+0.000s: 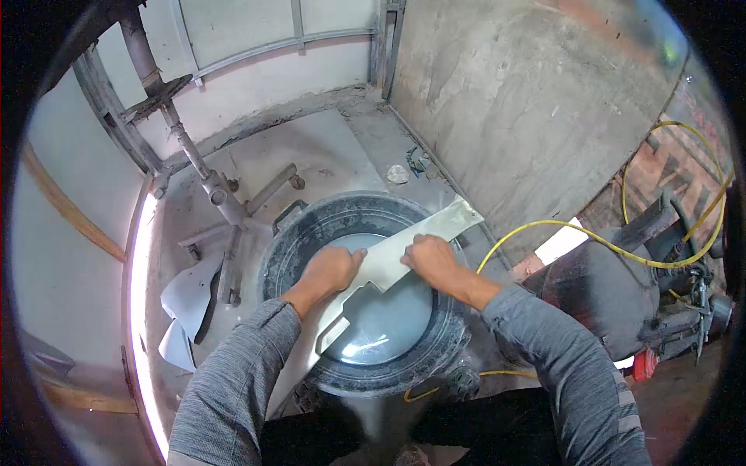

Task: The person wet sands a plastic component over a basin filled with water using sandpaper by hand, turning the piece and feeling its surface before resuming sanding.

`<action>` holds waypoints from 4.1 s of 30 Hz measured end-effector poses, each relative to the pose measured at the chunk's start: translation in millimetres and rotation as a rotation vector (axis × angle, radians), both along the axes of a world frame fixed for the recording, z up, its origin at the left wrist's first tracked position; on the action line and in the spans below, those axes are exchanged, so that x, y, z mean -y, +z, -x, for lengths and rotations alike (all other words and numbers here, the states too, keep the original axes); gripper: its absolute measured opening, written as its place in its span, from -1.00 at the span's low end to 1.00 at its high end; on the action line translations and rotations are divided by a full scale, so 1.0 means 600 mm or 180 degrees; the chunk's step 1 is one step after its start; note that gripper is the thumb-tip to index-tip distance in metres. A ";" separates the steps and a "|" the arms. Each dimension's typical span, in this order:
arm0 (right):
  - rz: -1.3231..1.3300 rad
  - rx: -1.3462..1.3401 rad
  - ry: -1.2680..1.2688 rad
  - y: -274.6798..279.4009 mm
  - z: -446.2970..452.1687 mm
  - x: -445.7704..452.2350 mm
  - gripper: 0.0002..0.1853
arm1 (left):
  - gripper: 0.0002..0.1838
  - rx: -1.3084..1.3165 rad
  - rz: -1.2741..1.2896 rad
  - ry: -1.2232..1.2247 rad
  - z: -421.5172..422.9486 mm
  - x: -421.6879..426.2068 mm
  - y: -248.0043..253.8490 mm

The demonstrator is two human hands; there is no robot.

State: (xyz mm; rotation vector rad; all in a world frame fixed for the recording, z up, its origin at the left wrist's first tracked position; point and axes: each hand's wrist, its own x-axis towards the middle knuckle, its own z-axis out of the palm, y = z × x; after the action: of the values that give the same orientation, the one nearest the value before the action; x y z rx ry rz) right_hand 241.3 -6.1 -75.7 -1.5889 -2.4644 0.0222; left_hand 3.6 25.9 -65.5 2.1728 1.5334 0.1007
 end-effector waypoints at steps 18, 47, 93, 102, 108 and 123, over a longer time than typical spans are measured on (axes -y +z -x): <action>0.0024 0.0001 0.0087 0.012 0.005 0.010 -0.73 | -0.24 -0.0052 0.0104 0.0032 -0.005 -0.001 0.019; 0.0560 0.0380 -0.0330 0.050 0.006 0.010 -0.72 | -0.25 -0.0055 0.0075 -0.0041 -0.011 -0.003 0.023; 0.0332 0.0004 -0.0406 0.043 0.002 0.002 -0.67 | -0.25 -0.0029 0.0019 -0.0014 -0.006 0.003 0.030; 0.0292 0.0221 -0.0264 0.033 0.011 0.002 -0.69 | -0.27 -0.0035 0.0040 -0.0008 -0.003 0.002 0.035; 0.0488 0.0110 -0.0431 0.040 0.012 0.001 -0.72 | -0.26 -0.0101 0.0094 0.0077 -0.007 -0.002 0.040; 0.0486 -0.0010 -0.0452 0.051 0.014 0.013 -0.72 | -0.26 -0.0064 -0.0010 0.0066 -0.002 -0.004 0.048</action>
State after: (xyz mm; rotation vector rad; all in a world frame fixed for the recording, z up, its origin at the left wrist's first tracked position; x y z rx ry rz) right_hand 232.9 -14.1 -45.2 -1.8208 -2.3917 0.1950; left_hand 5.0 28.2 -36.5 2.1670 1.5681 0.0884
